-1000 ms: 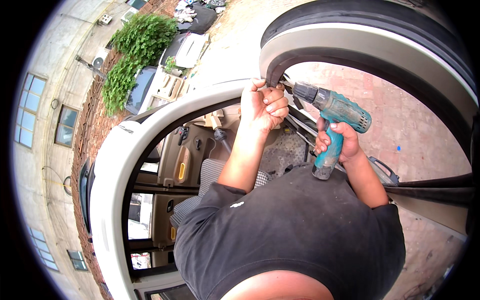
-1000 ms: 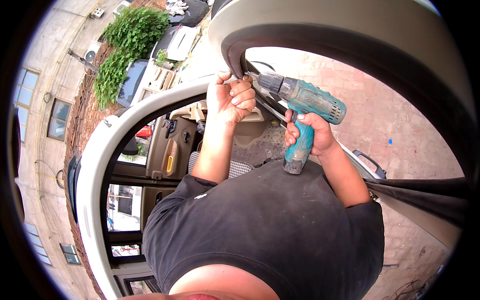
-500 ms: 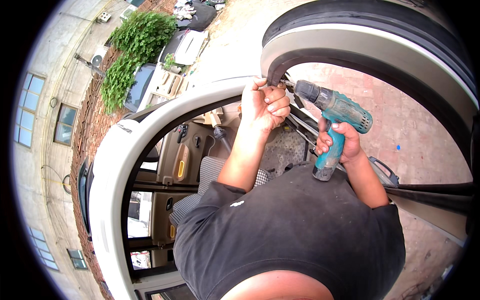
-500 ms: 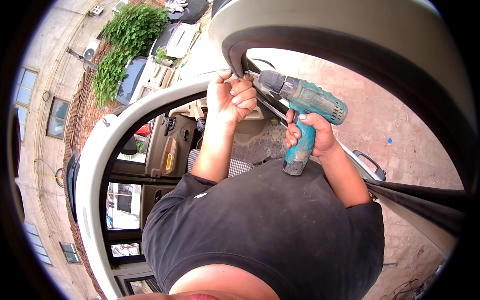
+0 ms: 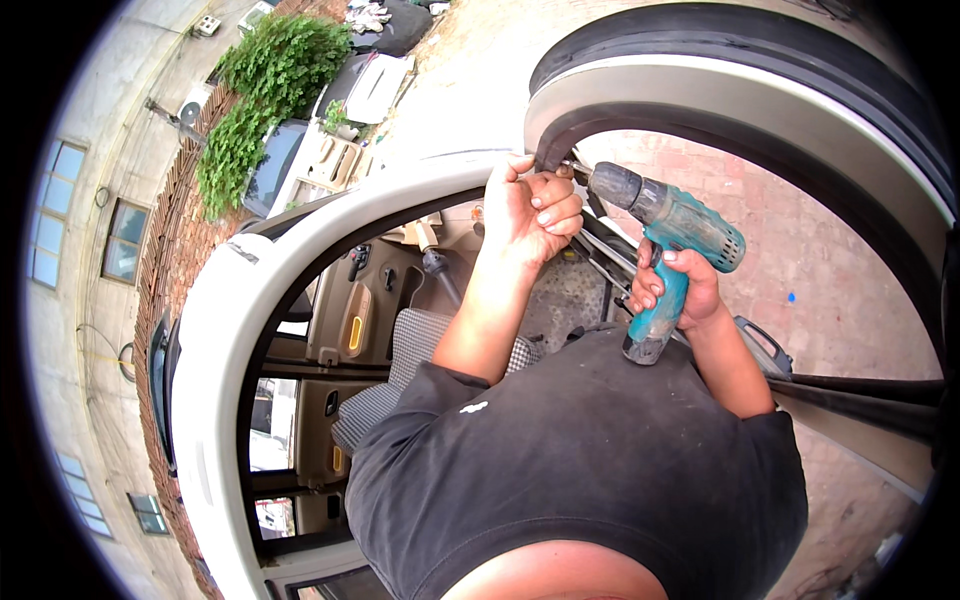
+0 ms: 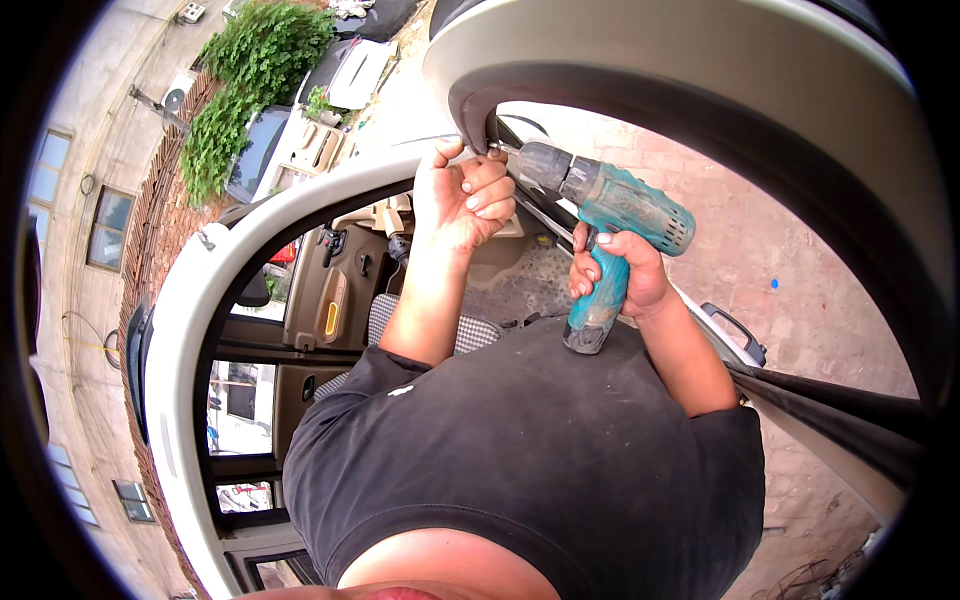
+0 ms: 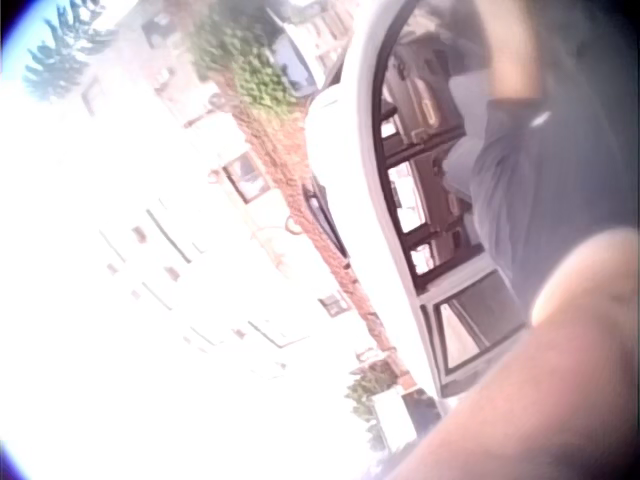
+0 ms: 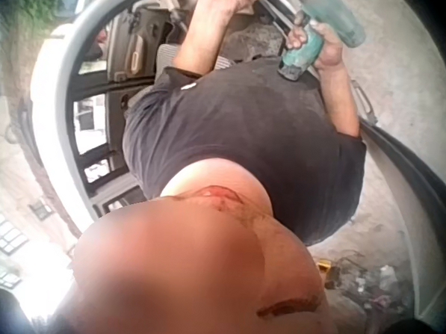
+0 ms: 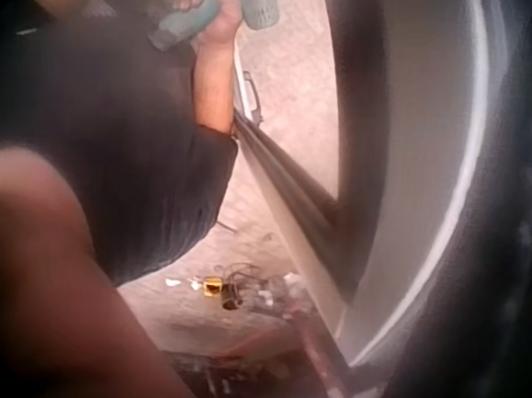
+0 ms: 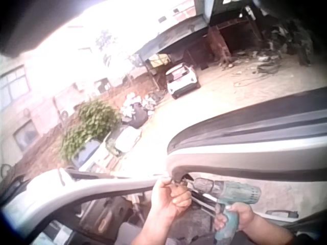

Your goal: The person uses a cordless drill to drive screws into a white curved car door frame held in their left hand. They work along the edge of the frame, securing it to a black rubber seal or trim piece. The person then places the drill on the car seat and continues to handle the frame.

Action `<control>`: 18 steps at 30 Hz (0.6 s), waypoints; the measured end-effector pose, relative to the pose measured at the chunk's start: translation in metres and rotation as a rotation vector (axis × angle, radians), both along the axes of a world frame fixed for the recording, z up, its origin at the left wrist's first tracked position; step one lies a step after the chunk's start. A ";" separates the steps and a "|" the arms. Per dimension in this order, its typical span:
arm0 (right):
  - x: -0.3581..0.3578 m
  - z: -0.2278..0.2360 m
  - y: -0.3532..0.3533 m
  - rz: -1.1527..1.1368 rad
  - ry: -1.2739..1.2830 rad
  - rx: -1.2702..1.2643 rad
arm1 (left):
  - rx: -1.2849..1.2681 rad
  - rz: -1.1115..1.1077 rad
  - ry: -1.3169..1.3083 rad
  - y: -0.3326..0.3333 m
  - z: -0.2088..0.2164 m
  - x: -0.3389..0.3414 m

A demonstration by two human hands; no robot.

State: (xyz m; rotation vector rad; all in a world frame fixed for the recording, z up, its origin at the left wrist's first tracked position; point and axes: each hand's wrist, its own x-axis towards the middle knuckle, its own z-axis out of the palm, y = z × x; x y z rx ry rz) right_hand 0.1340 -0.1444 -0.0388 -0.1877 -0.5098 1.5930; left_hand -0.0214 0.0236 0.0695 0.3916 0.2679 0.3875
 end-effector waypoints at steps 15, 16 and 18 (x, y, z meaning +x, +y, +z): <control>0.000 -0.001 -0.001 -0.031 -0.060 0.006 | -0.014 -0.007 -0.061 0.000 -0.003 0.001; 0.000 -0.001 -0.001 -0.038 -0.066 0.006 | -0.011 -0.008 -0.064 0.000 -0.004 0.001; 0.000 -0.001 -0.001 -0.051 -0.079 0.007 | -0.019 -0.008 -0.069 0.000 -0.004 0.000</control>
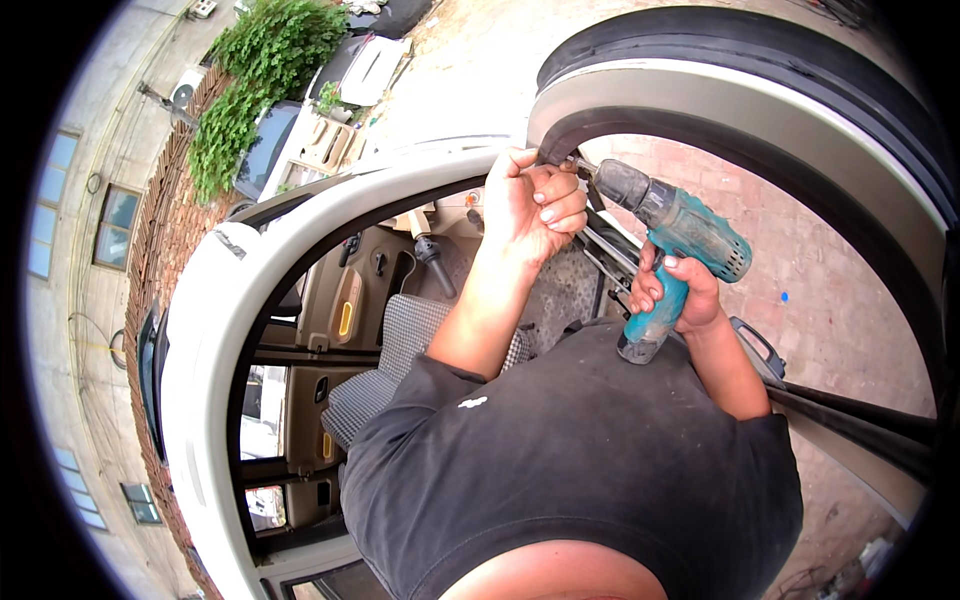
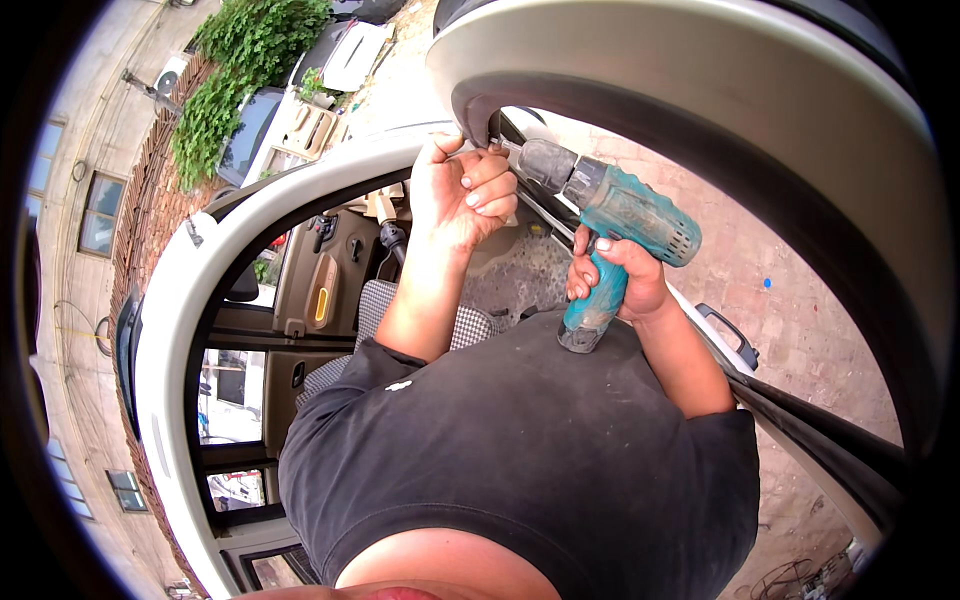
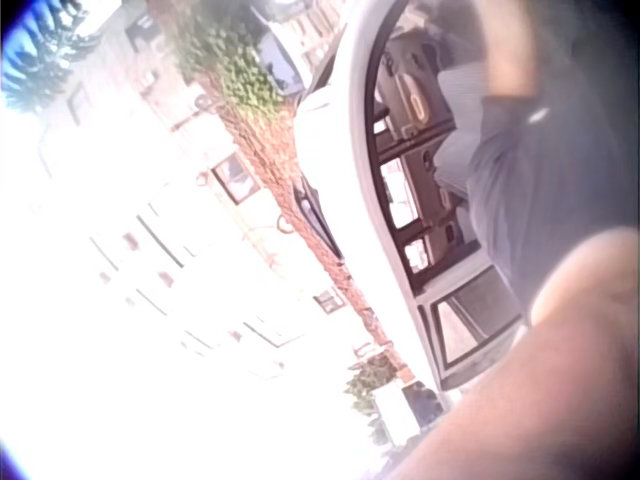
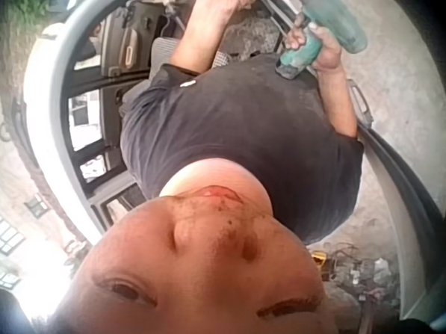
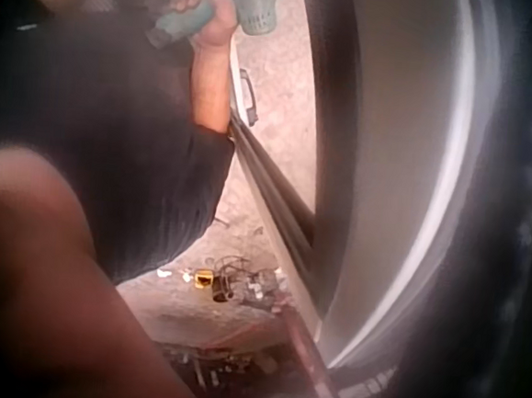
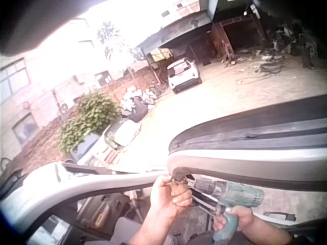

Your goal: The person uses a cordless drill to drive screws into a white curved car door frame held in their left hand. They work along the edge of the frame, securing it to a black rubber seal or trim piece. The person then places the drill on the car seat and continues to handle the frame.

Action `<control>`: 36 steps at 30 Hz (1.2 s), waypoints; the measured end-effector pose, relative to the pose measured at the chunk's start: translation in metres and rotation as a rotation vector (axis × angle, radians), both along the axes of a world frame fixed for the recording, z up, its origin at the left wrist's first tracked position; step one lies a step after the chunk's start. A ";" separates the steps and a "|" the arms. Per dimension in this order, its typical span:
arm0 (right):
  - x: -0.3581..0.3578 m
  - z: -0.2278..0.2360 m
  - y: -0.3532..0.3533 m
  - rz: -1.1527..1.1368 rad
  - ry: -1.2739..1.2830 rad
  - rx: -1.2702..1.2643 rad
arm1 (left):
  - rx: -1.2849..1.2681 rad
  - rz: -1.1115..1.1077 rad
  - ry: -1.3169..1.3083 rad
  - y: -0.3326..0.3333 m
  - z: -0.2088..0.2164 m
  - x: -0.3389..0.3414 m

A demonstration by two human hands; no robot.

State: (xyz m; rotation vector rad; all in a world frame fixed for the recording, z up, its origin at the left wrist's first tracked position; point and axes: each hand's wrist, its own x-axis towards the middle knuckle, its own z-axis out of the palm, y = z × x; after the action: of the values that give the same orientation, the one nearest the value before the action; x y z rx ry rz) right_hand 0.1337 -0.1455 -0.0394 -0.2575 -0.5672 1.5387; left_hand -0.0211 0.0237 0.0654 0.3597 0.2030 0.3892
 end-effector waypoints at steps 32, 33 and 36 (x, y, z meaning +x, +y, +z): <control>0.000 0.002 -0.002 -0.037 -0.059 -0.004 | 0.014 -0.014 0.029 0.000 -0.001 0.000; 0.000 0.003 -0.002 -0.039 -0.063 -0.003 | 0.013 -0.018 0.027 0.000 0.000 0.000; 0.000 0.001 -0.002 -0.053 -0.079 -0.001 | 0.016 -0.016 0.028 -0.001 0.000 0.001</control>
State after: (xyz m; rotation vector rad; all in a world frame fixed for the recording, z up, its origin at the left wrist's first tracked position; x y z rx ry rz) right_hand 0.1340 -0.1474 -0.0380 -0.3329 -0.6167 1.4832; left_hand -0.0203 0.0225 0.0655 0.3828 0.2244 0.3700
